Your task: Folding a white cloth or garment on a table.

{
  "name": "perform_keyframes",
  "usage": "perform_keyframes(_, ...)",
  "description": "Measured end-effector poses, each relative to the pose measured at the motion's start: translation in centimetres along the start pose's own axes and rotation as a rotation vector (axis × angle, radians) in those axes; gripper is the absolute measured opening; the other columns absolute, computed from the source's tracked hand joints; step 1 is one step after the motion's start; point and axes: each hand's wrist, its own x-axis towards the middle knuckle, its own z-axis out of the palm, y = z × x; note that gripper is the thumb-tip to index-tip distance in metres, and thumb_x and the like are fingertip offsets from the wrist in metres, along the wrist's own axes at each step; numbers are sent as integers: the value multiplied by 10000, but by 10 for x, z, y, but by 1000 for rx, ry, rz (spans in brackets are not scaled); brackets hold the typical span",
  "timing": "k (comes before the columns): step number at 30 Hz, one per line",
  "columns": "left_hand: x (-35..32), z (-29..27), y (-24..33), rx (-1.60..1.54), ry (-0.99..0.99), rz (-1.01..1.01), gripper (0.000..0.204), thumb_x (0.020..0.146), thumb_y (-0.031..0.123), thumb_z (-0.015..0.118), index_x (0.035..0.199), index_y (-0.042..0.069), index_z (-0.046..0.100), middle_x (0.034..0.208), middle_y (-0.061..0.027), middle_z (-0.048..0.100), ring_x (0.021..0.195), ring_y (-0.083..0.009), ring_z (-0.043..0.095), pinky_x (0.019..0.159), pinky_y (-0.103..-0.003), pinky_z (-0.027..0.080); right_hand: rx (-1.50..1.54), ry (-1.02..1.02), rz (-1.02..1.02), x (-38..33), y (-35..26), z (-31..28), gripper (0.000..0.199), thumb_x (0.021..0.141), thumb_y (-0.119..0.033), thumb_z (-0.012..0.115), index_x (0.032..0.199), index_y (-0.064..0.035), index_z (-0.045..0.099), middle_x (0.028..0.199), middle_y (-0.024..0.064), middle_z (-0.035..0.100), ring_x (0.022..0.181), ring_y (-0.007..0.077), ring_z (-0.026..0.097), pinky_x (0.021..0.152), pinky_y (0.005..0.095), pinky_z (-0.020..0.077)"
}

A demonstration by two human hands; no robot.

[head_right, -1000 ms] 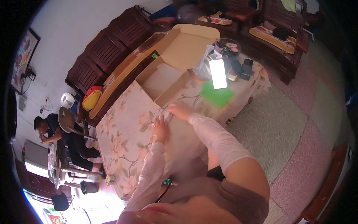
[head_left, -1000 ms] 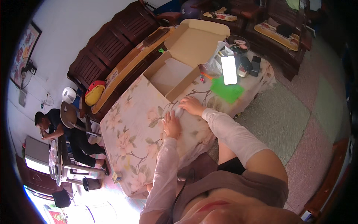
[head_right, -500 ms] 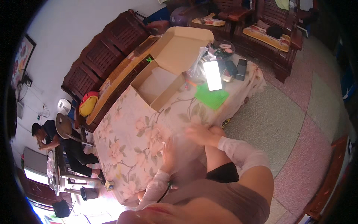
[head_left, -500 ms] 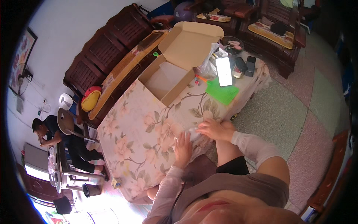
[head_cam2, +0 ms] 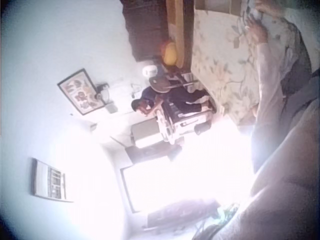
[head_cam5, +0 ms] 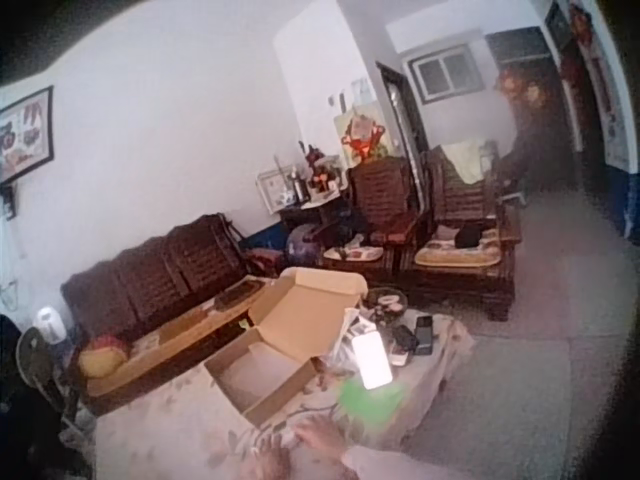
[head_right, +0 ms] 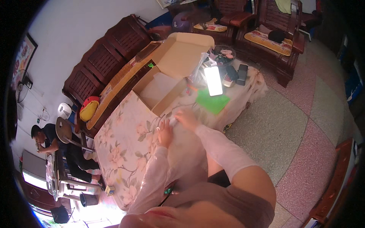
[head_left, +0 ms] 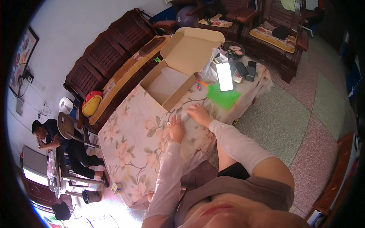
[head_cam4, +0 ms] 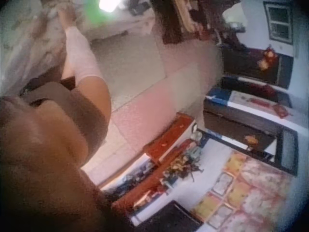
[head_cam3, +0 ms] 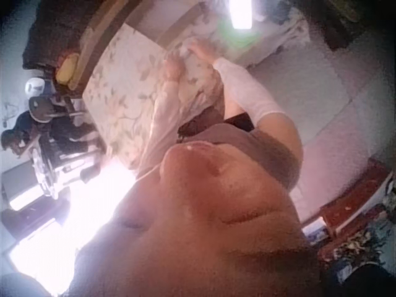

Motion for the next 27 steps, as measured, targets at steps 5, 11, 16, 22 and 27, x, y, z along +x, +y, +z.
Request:
perform_keyframes(5,-53,-2,-8,2,-35,170,497,941,231,542,1416,112,455,1468,-181,441,1382,-339,391,1115,-582,292,34,-88,-41,-45,-12,-15,238,839,-176,661,1072,-171,715,1114,31,636,1034,285,552,847,435,454)
perform_keyframes(11,-144,-37,-8,-59,-24,198,550,893,180,616,1411,91,458,1409,-213,490,1366,-377,403,1109,-586,296,62,-221,-83,-90,-79,-51,265,840,-190,668,1099,-182,720,1115,36,625,1036,281,546,898,424,435)
perform_keyframes(16,-161,-44,-26,-31,-15,141,499,884,161,626,1364,94,504,1396,-189,505,1356,-340,431,1092,-572,340,158,-247,-190,-91,-84,-27,255,844,-212,664,1090,-183,725,1091,29,623,1037,269,542,920,425,427)
perform_keyframes(22,-92,-40,-65,-3,128,8,406,939,132,535,1343,83,519,1410,-176,500,1362,-354,415,1102,-549,330,115,-195,-247,-22,-72,38,265,854,-216,650,1109,-170,703,1106,16,623,1052,262,547,898,422,432)
perform_keyframes(27,-68,-45,-70,-3,122,-123,411,955,164,514,1361,99,500,1455,-149,465,1372,-344,402,1100,-532,337,104,-150,-26,5,-92,57,244,872,-163,631,1108,-130,686,1123,37,628,1033,283,563,879,421,457)
